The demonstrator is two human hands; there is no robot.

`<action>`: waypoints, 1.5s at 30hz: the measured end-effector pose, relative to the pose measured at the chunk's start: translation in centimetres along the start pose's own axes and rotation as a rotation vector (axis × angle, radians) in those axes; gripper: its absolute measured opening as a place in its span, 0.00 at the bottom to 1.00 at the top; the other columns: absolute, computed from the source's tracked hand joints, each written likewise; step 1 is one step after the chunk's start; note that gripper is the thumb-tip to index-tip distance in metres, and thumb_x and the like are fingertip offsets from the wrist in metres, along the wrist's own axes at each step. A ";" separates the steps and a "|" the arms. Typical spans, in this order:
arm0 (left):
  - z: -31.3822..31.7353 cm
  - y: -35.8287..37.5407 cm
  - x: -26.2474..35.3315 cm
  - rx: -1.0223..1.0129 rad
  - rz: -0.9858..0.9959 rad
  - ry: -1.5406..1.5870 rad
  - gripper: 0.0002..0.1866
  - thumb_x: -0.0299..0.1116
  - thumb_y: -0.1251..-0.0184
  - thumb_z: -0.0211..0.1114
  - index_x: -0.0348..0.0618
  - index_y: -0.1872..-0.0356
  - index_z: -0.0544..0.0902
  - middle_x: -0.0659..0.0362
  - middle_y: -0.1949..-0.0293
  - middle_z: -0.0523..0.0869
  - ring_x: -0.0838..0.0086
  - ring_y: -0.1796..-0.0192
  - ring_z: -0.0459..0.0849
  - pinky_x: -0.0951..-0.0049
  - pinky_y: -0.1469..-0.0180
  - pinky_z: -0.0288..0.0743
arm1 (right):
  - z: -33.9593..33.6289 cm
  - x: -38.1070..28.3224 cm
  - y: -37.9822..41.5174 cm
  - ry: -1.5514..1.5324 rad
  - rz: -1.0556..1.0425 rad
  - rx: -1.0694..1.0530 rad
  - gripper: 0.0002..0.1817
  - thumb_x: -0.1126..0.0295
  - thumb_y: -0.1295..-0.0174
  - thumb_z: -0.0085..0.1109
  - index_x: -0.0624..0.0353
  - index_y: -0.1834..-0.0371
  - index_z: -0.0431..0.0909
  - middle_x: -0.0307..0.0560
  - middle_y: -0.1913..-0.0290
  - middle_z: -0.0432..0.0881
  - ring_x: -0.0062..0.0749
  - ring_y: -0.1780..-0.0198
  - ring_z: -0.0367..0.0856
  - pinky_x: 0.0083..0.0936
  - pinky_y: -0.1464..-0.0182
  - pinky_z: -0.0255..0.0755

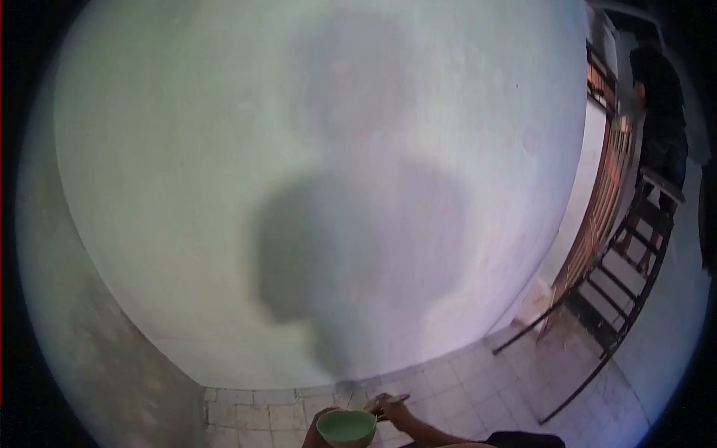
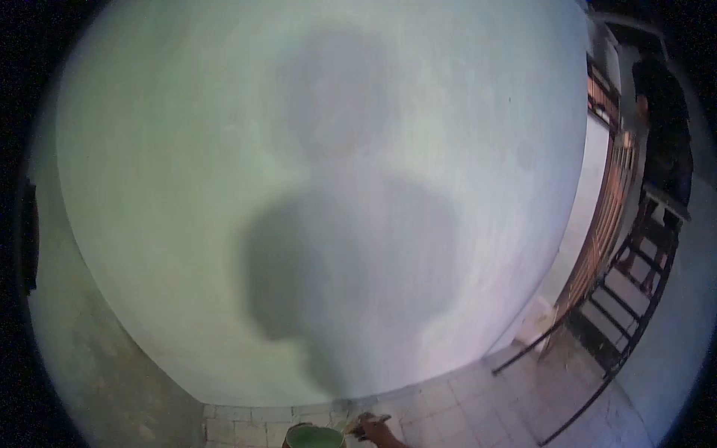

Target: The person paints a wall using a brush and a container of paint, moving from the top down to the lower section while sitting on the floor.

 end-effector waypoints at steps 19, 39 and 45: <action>3.6 1.0 5.3 0.093 0.052 0.152 0.56 0.32 0.81 0.84 0.41 0.41 0.59 0.45 0.45 0.70 0.57 0.43 0.73 0.56 0.44 0.71 | -0.9 -6.4 8.4 -0.456 0.230 0.174 0.11 0.67 0.37 0.45 0.56 0.54 0.66 0.45 0.70 0.75 0.23 0.69 0.75 0.26 0.70 0.72; 4.0 0.4 2.6 -0.068 0.130 0.160 0.56 0.31 0.79 0.83 0.43 0.39 0.58 0.44 0.47 0.71 0.56 0.44 0.73 0.57 0.45 0.72 | -1.1 -0.1 10.1 -0.111 0.248 0.446 0.12 0.65 0.42 0.47 0.62 0.61 0.67 0.62 0.54 0.63 0.52 0.54 0.68 0.38 0.52 0.65; 5.1 2.1 0.2 -0.015 0.142 0.116 0.57 0.31 0.80 0.83 0.43 0.39 0.58 0.45 0.46 0.70 0.57 0.44 0.73 0.58 0.45 0.72 | -1.7 3.0 10.3 -0.298 0.422 0.343 0.24 0.58 0.43 0.48 0.65 0.50 0.62 0.66 0.55 0.69 0.51 0.53 0.72 0.39 0.51 0.65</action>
Point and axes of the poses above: each hand's wrist, its own y-axis away from the middle knuckle, its own z-axis out of the palm, x = y × z, the point moved 4 cm from there along -y, towards the middle knuckle
